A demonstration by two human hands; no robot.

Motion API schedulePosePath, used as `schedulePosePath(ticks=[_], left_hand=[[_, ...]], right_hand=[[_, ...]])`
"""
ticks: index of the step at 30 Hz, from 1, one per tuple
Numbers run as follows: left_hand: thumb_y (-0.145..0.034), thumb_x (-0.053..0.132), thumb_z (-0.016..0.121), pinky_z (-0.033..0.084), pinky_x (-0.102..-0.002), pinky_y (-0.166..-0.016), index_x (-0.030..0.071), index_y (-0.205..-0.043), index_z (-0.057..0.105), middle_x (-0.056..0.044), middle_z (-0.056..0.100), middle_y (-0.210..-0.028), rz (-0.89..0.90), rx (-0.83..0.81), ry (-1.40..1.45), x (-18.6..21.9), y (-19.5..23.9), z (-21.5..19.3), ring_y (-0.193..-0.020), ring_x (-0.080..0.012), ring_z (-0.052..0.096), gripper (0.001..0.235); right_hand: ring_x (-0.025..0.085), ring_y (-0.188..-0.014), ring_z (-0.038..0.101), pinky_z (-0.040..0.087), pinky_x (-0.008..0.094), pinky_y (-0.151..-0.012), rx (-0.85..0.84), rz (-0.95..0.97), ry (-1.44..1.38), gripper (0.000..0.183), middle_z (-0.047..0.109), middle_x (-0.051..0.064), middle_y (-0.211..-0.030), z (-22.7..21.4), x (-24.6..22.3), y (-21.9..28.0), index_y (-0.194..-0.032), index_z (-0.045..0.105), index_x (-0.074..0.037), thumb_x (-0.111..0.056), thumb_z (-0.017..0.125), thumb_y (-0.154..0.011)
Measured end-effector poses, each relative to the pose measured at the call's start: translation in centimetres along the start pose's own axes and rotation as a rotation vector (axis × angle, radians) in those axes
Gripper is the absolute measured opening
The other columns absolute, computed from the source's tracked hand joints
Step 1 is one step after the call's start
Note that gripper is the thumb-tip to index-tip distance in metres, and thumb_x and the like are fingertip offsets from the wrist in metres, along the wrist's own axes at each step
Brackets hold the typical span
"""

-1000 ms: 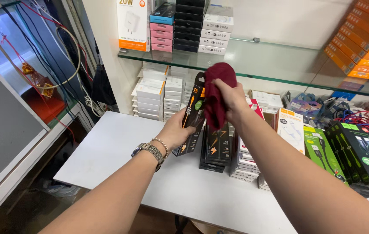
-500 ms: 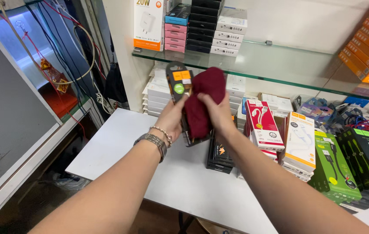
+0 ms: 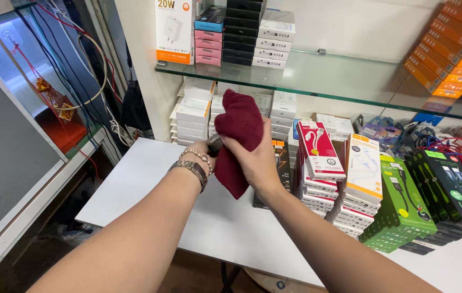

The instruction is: The person wipes the surfaces of multiple small electronics boxes with a maroon cloth and places them on a glass shelf. The person handles black, white, and red boxes one at a time, wiping them before stacking them on the shelf.

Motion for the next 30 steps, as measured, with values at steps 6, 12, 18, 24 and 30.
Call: schedulePosePath(ticks=[6, 12, 18, 24, 30], left_hand=[[-0.106, 0.016, 0.048, 0.06, -0.041, -0.096, 0.002, -0.127, 0.059, -0.016, 0.067, -0.126, 0.072, -0.101, -0.063, 1.6, 0.7, -1.6, -0.11, -0.0278, 0.071, 0.028], [-0.103, 0.024, 0.056, 0.063, -0.043, -0.089, 0.003, -0.127, 0.061, -0.012, 0.072, -0.117, 0.148, -0.154, -0.359, 3.5, 3.3, -0.8, -0.102, -0.0256, 0.073, 0.032], [-0.092, 0.005, 0.06, 0.06, -0.047, -0.085, 0.011, -0.136, 0.047, -0.01, 0.068, -0.116, 0.371, -0.141, -0.928, 2.0, 7.0, 2.0, -0.099, -0.0233, 0.071, 0.046], [-0.09, 0.007, 0.061, 0.058, -0.038, -0.089, 0.022, -0.154, 0.032, -0.009, 0.067, -0.126, 0.354, -0.582, -1.053, -4.5, 8.5, 9.1, -0.108, -0.0194, 0.07, 0.072], [-0.088, 0.017, 0.07, 0.059, -0.038, -0.092, 0.012, -0.151, 0.04, -0.014, 0.072, -0.12, 0.647, -0.623, -1.131, -9.0, 8.0, 17.2, -0.109, -0.024, 0.073, 0.07]], right_hand=[[0.02, -0.104, 0.068, 0.059, 0.035, -0.085, -0.019, 0.185, -0.125, 0.065, 0.067, 0.011, -0.122, -1.0, 3.6, -0.7, -0.137, 0.048, -0.007, -0.028, 0.078, -0.083], [0.023, -0.104, 0.069, 0.06, 0.039, -0.086, -0.056, 0.601, 0.244, 0.07, 0.065, 0.013, -0.124, -2.8, 12.8, 2.3, -0.14, 0.04, -0.007, -0.032, 0.077, -0.086], [0.017, -0.108, 0.067, 0.049, 0.033, -0.092, -0.245, 0.709, 0.123, 0.054, 0.073, 0.009, -0.126, -3.6, 16.3, 1.0, -0.144, 0.059, -0.005, -0.037, 0.053, -0.102], [0.013, -0.104, 0.067, 0.057, 0.033, -0.087, -0.439, 0.649, 0.296, 0.057, 0.069, 0.006, -0.117, -7.6, 11.5, -0.5, -0.147, 0.048, -0.016, -0.02, 0.063, -0.093], [0.015, -0.093, 0.068, 0.061, 0.032, -0.078, -0.235, 0.491, 0.271, 0.06, 0.066, 0.005, -0.106, -14.9, 8.5, -4.8, -0.145, 0.048, -0.01, -0.014, 0.072, -0.09]])
Point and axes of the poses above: each hand's wrist, its own y-axis away from the middle knuckle, its own z-axis out of the palm, x = y × z, the point moved 9 cm from there along -y, towards the middle knuckle
